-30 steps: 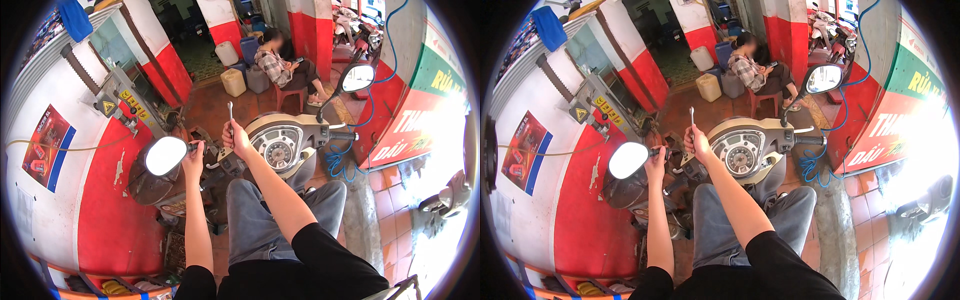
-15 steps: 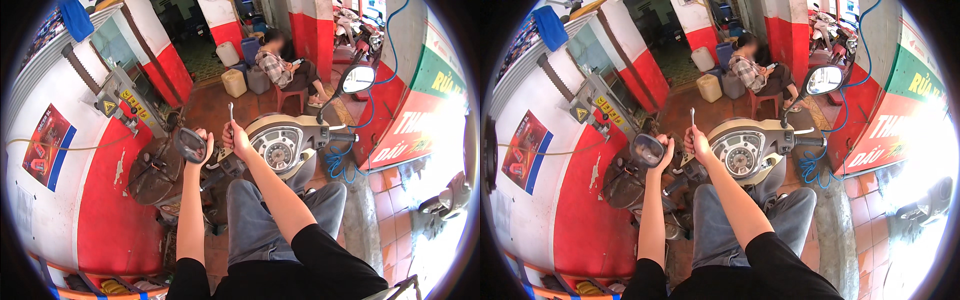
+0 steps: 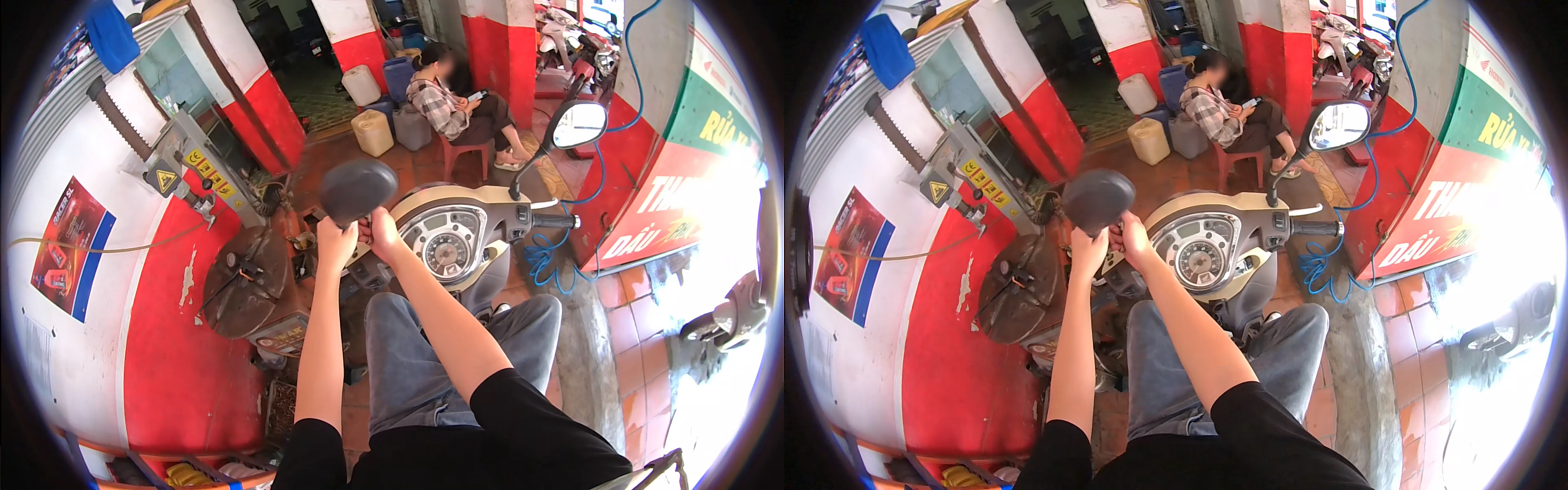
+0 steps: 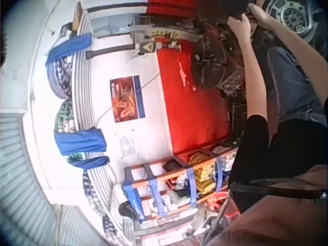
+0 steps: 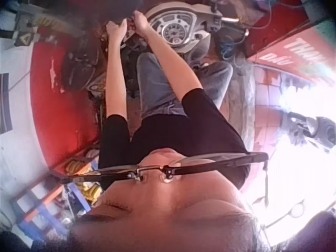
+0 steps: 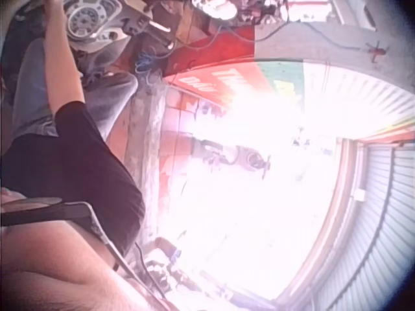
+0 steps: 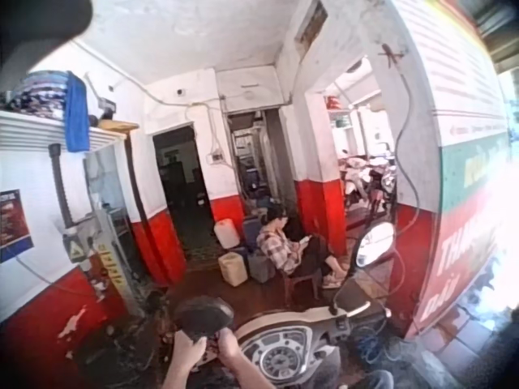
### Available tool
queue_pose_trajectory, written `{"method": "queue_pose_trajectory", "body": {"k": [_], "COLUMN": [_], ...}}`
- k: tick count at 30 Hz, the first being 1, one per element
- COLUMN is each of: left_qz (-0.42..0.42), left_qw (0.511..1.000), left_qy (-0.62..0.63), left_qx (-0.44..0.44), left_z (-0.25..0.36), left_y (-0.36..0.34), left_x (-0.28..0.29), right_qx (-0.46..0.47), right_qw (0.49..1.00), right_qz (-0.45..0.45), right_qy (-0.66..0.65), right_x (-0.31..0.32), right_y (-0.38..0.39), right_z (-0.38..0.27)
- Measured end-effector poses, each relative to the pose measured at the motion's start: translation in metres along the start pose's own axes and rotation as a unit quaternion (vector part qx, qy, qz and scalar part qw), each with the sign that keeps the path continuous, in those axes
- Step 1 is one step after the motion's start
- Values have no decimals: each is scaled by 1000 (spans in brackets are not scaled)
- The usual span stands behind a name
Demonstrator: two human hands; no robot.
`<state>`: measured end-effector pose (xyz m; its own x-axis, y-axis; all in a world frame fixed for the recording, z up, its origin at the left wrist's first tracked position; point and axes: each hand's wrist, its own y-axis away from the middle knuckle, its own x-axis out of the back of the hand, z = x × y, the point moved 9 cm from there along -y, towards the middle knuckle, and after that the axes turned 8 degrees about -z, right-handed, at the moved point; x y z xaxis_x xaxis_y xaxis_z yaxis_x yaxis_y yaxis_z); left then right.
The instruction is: The person removes a side mirror from a scooter using a wrench, holds the mirror and the tool, and then reattaches the mirror by hand and tightens it with the wrench.
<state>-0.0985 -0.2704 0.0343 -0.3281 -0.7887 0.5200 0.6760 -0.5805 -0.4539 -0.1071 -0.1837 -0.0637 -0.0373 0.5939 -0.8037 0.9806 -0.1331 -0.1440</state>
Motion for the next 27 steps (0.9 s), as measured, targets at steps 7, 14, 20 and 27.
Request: {"method": "queue_pose_trajectory", "body": {"k": [7,14,20,27], "left_qz": [-164,-153,-155,-125], "left_qw": [964,908,862,788], "left_qy": [109,228,363,546], "left_qx": [179,317,318,257], "left_z": [-39,-71,-90,-107], "left_y": [-10,-25,-29,-28], "left_x": [-4,-8,-17,-21], "right_qx": [1,2,5,2], "right_qw": [1000,998,998,997], "right_qz": [0,-36,-47,-56], "right_qy": [3,-46,-51,-62], "right_x": [-16,-19,-20,-23], "right_y": [6,6,8,8], "right_z": [2,-2,-3,-3]}}
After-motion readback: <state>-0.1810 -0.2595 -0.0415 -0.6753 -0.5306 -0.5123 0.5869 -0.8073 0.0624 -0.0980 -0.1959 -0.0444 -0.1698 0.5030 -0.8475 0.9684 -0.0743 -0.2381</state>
